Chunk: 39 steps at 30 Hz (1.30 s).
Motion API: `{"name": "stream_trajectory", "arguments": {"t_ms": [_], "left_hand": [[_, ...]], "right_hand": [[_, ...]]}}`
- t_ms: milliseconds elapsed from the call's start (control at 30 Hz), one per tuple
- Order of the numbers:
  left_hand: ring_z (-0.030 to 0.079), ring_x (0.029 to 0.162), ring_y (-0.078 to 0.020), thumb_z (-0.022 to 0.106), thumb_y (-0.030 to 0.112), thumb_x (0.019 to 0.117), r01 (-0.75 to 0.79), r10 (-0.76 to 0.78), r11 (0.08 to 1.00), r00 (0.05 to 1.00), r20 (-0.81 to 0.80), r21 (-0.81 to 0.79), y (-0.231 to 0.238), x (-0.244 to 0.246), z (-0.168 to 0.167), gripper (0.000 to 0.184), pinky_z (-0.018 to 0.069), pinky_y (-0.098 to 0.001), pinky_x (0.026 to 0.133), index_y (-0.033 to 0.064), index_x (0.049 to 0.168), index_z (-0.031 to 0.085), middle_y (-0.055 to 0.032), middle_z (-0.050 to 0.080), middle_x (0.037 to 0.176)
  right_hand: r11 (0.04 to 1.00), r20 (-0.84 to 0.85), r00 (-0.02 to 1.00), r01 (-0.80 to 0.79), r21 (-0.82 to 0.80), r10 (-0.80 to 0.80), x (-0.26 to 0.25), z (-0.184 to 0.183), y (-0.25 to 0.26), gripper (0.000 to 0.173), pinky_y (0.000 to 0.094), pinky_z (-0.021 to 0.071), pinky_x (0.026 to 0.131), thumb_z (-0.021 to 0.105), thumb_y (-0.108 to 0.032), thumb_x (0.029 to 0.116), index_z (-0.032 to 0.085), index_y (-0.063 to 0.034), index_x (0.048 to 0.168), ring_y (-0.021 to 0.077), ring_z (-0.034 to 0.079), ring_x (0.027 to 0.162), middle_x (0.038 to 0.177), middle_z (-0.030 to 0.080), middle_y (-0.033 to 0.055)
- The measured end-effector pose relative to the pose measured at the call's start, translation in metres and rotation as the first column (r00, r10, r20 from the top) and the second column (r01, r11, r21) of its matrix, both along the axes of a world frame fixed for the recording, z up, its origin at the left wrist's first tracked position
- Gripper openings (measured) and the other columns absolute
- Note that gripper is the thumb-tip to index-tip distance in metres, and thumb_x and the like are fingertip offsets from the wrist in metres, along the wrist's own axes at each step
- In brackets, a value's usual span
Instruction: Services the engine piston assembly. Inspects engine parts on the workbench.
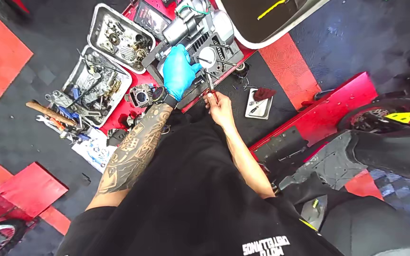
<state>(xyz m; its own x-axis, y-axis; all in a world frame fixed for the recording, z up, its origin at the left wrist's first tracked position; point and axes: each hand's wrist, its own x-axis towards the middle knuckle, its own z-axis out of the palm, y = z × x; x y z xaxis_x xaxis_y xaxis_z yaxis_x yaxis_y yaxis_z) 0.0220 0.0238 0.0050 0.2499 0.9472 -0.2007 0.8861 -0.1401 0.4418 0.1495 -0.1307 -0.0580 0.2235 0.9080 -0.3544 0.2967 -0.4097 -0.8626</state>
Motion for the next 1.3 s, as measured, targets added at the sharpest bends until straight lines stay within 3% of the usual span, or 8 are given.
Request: {"name": "stream_trajectory", "arguments": {"t_ms": [67,167,300,533,600,733,933,1300], "left_hand": [[0.064,0.107,-0.0286,0.082,0.043,0.0839,-0.053,0.053,0.992,0.999,-0.005,-0.114,0.018,0.001,-0.014,0.047,0.0528,-0.0496,0.094,0.0056,0.106,0.064,-0.0136,0.063,0.116],[0.064,0.108,-0.0287,0.082,0.041,0.0831,-0.078,0.079,0.988,0.997,0.003,-0.136,0.018,0.004,-0.012,0.047,0.0529,-0.0505,0.095,0.0047,0.107,0.064,-0.0143,0.063,0.116],[0.064,0.108,-0.0285,0.082,0.041,0.0826,-0.078,0.078,0.987,0.997,-0.010,-0.143,0.018,0.006,-0.010,0.047,0.0529,-0.0502,0.094,0.0048,0.106,0.064,-0.0143,0.062,0.118],[0.063,0.109,-0.0275,0.081,0.042,0.0822,-0.069,0.065,0.989,0.997,-0.037,-0.133,0.019,0.007,-0.011,0.048,0.0528,-0.0477,0.095,0.0053,0.108,0.064,-0.0136,0.062,0.117],[0.063,0.110,-0.0281,0.082,0.041,0.0825,-0.075,0.072,0.987,0.997,-0.027,-0.143,0.017,0.006,-0.011,0.048,0.0528,-0.0484,0.095,0.0048,0.108,0.064,-0.0144,0.062,0.119],[0.064,0.109,-0.0283,0.081,0.039,0.0835,-0.082,0.081,0.986,0.997,-0.014,-0.145,0.018,0.007,-0.010,0.044,0.0536,-0.0487,0.095,0.0052,0.107,0.064,-0.0141,0.062,0.119],[0.063,0.109,-0.0276,0.081,0.039,0.0823,-0.068,0.066,0.987,0.998,-0.018,-0.146,0.018,0.006,-0.011,0.047,0.0533,-0.0469,0.095,0.0045,0.109,0.064,-0.0142,0.061,0.119],[0.063,0.110,-0.0274,0.080,0.039,0.0827,-0.056,0.053,0.987,0.998,-0.028,-0.151,0.020,0.007,-0.011,0.045,0.0526,-0.0466,0.095,0.0056,0.107,0.064,-0.0133,0.060,0.121]], "right_hand": [[0.999,0.047,0.998,-0.052,-0.014,0.053,0.012,0.002,0.000,0.033,0.0380,0.0572,0.056,0.047,-0.034,0.1091,0.068,-0.0093,0.102,0.0158,0.066,0.061,0.082,0.071,0.0038],[0.991,0.133,0.982,-0.133,-0.018,0.134,0.026,0.003,0.001,0.031,0.0428,0.0553,0.060,0.050,-0.032,0.1071,0.068,-0.0090,0.095,0.0176,0.066,0.064,0.076,0.068,0.0041],[0.980,0.014,0.984,-0.177,-0.091,0.179,0.036,0.010,0.009,0.033,0.0385,0.0578,0.057,0.049,-0.032,0.1082,0.070,-0.0099,0.096,0.0149,0.068,0.062,0.079,0.072,0.0024],[0.969,-0.327,0.942,-0.146,-0.200,0.075,0.032,0.015,0.020,0.037,0.0337,0.0619,0.057,0.045,-0.032,0.1112,0.068,-0.0032,0.105,0.0165,0.073,0.068,0.097,0.077,0.0057],[0.969,-0.328,0.945,-0.084,-0.232,0.004,0.021,0.024,0.007,0.038,0.0311,0.0576,0.052,0.044,-0.036,0.1113,0.066,-0.0059,0.107,0.0165,0.071,0.063,0.096,0.077,0.0059],[0.982,-0.371,0.928,-0.033,-0.185,-0.038,0.013,0.017,-0.001,0.036,0.0345,0.0631,0.059,0.044,-0.030,0.1115,0.067,-0.0024,0.110,0.0191,0.074,0.069,0.100,0.078,0.0079],[0.983,-0.355,0.932,0.003,-0.182,-0.069,0.011,0.023,-0.001,0.040,0.0318,0.0591,0.051,0.041,-0.038,0.1117,0.068,-0.0084,0.108,0.0180,0.072,0.063,0.098,0.078,0.0048],[0.965,-0.387,0.917,-0.013,-0.262,-0.093,0.021,0.028,0.000,0.040,0.0314,0.0583,0.049,0.040,-0.040,0.1119,0.067,-0.0097,0.109,0.0192,0.072,0.062,0.099,0.078,0.0057]]}}
